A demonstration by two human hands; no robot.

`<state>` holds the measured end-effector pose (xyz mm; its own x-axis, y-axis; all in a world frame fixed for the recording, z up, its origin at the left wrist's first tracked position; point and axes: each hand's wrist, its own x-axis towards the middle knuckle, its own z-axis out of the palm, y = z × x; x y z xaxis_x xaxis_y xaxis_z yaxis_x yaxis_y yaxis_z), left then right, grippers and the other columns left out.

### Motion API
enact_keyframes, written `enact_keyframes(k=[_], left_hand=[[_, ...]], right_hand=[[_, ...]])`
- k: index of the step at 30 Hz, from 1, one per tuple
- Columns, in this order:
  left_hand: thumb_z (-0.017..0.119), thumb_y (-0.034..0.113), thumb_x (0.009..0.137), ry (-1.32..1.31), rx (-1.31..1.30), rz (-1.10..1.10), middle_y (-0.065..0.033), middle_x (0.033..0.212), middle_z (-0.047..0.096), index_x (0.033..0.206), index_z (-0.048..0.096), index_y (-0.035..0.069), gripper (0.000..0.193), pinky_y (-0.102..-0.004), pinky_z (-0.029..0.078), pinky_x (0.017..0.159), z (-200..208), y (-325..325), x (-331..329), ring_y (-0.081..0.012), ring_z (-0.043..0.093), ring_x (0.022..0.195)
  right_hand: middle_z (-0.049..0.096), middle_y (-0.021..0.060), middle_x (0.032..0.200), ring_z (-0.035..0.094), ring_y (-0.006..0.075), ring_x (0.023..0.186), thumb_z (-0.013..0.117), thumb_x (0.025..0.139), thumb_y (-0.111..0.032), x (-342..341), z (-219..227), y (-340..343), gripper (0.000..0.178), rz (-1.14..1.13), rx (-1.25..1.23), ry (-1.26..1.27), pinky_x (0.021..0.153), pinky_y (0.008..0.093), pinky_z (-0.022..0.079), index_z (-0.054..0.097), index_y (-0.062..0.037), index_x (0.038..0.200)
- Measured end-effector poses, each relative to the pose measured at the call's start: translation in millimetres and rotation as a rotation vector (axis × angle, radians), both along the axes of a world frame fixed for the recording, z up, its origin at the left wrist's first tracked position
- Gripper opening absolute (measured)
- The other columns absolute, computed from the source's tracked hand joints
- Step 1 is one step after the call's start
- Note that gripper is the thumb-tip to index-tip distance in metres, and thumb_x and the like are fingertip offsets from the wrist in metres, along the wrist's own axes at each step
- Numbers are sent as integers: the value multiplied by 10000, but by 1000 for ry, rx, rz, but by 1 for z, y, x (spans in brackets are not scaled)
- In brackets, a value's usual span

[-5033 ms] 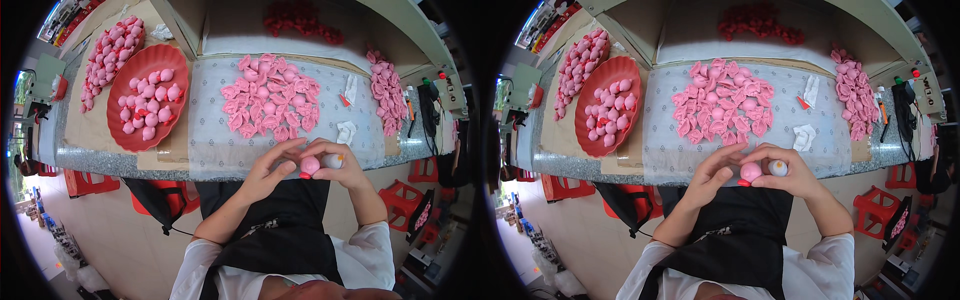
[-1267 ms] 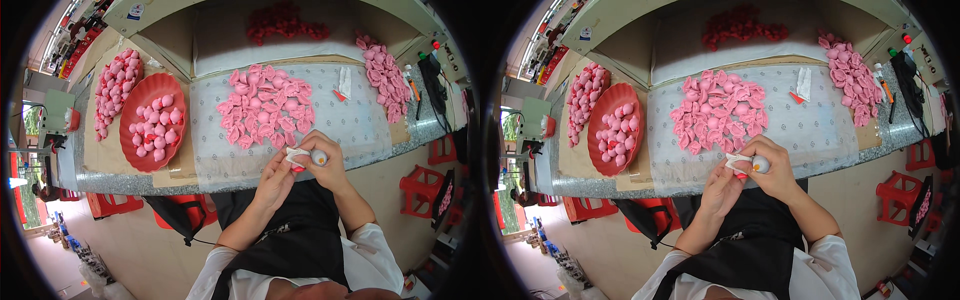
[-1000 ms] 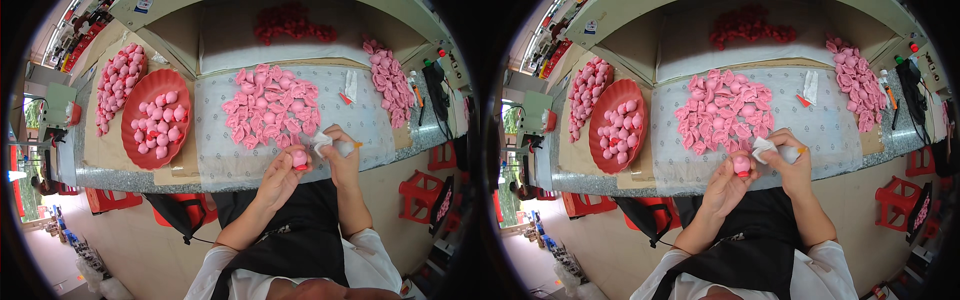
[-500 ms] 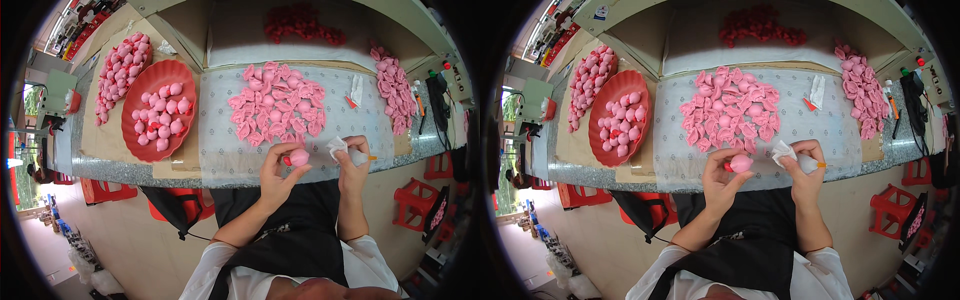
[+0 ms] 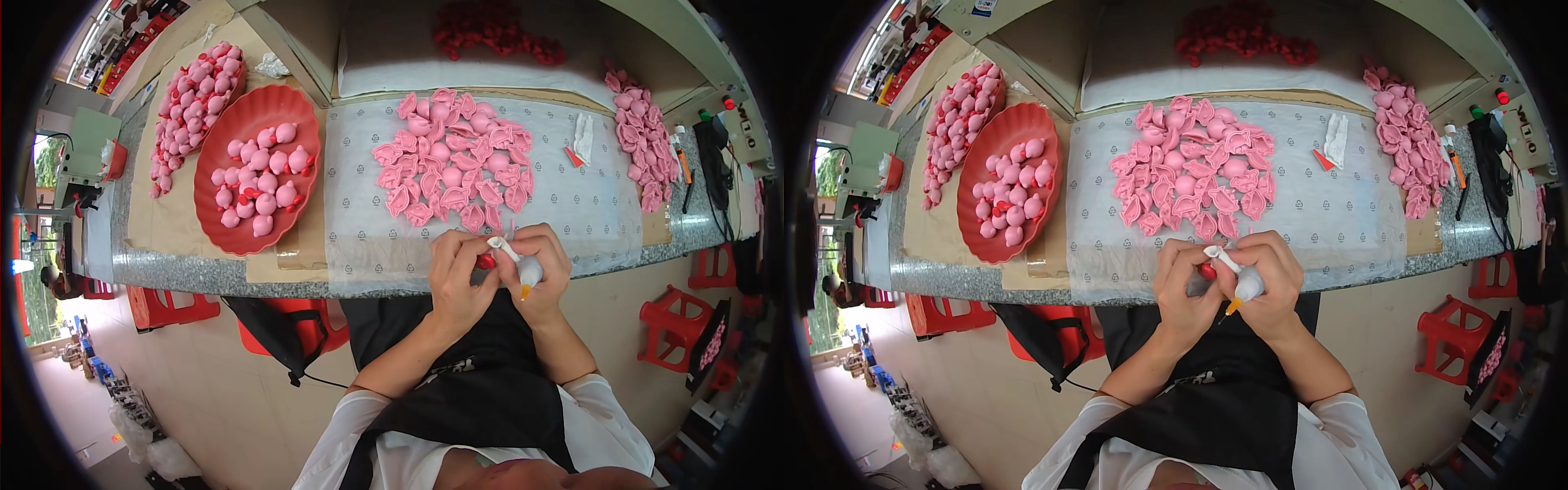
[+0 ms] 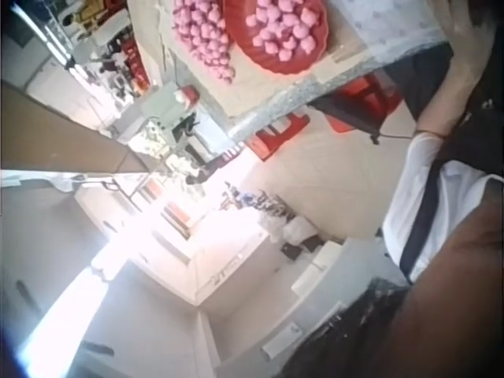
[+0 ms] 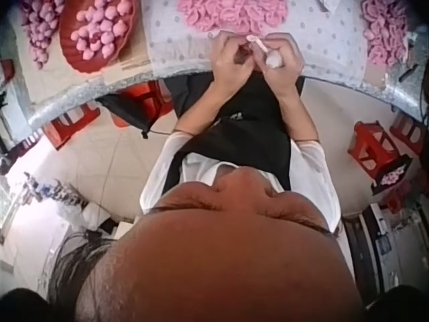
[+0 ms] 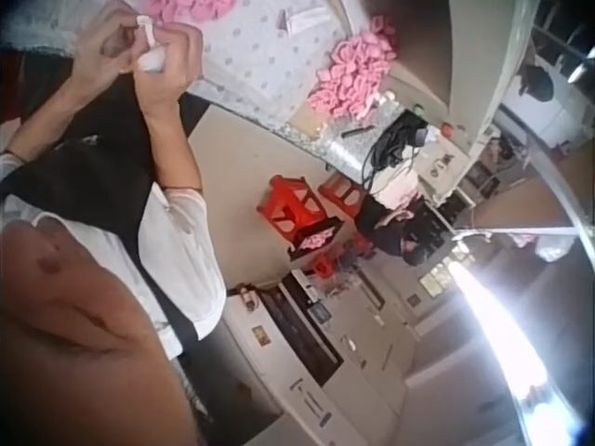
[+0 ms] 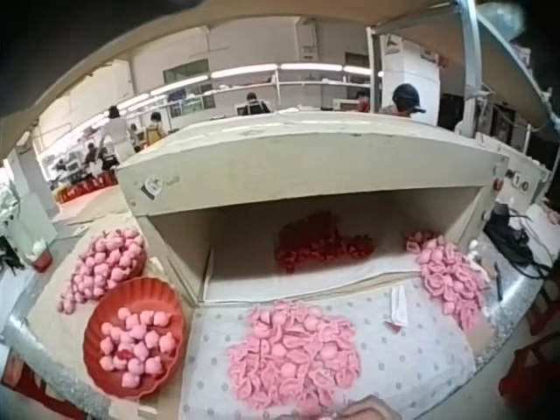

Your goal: Applying glue to and assembling small pink plastic toy components at a factory assembly station.

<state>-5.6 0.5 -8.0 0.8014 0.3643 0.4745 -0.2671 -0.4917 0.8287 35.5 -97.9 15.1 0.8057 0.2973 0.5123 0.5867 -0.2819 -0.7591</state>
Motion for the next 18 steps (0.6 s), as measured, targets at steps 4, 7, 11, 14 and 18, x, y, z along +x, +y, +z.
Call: enact_keyframes(k=[4, 7, 11, 14, 18], left_hand=[[680, 3, 490, -15, -55, 33, -58, 700, 469, 816, 559, 32, 349, -285, 345, 588, 3, -1, 3, -201, 447, 637], [701, 43, 507, 11, -42, 23, -57, 697, 466, 824, 560, 39, 347, -284, 346, 595, 0, 0, 3, -202, 451, 650], [697, 50, 537, 40, 70, -18, -63, 742, 488, 825, 566, 45, 317, -278, 347, 610, 8, 3, 2, -204, 462, 682], [652, -16, 598, 43, -160, -145, -97, 848, 514, 841, 537, 17, 270, -273, 388, 679, 5, 7, 1, -195, 490, 801], [590, 12, 687, 36, -983, -560, -138, 1007, 488, 915, 478, 57, 258, -307, 369, 800, -4, -3, -1, -214, 464, 950]], right_hand=[[495, 75, 707, 464, 127, 621, 617, 594, 54, 9, -5, -12, 162, -96, 280, 264, 571, 211, 368, 488, 7, 681], [494, 55, 702, 457, 119, 629, 618, 610, 57, 6, -3, -11, 151, -93, 333, 324, 589, 218, 368, 505, 4, 696], [497, 61, 716, 463, 123, 653, 613, 627, 47, 6, -3, -12, 141, 80, 202, 302, 590, 219, 365, 521, 1, 723], [516, 83, 796, 469, 127, 671, 629, 607, 33, 24, -3, -36, 172, -219, 239, 184, 583, 222, 368, 543, -1, 752], [483, 101, 954, 433, 92, 620, 603, 587, 47, 29, 7, -52, 229, -303, -187, 98, 582, 192, 345, 549, -7, 802]])
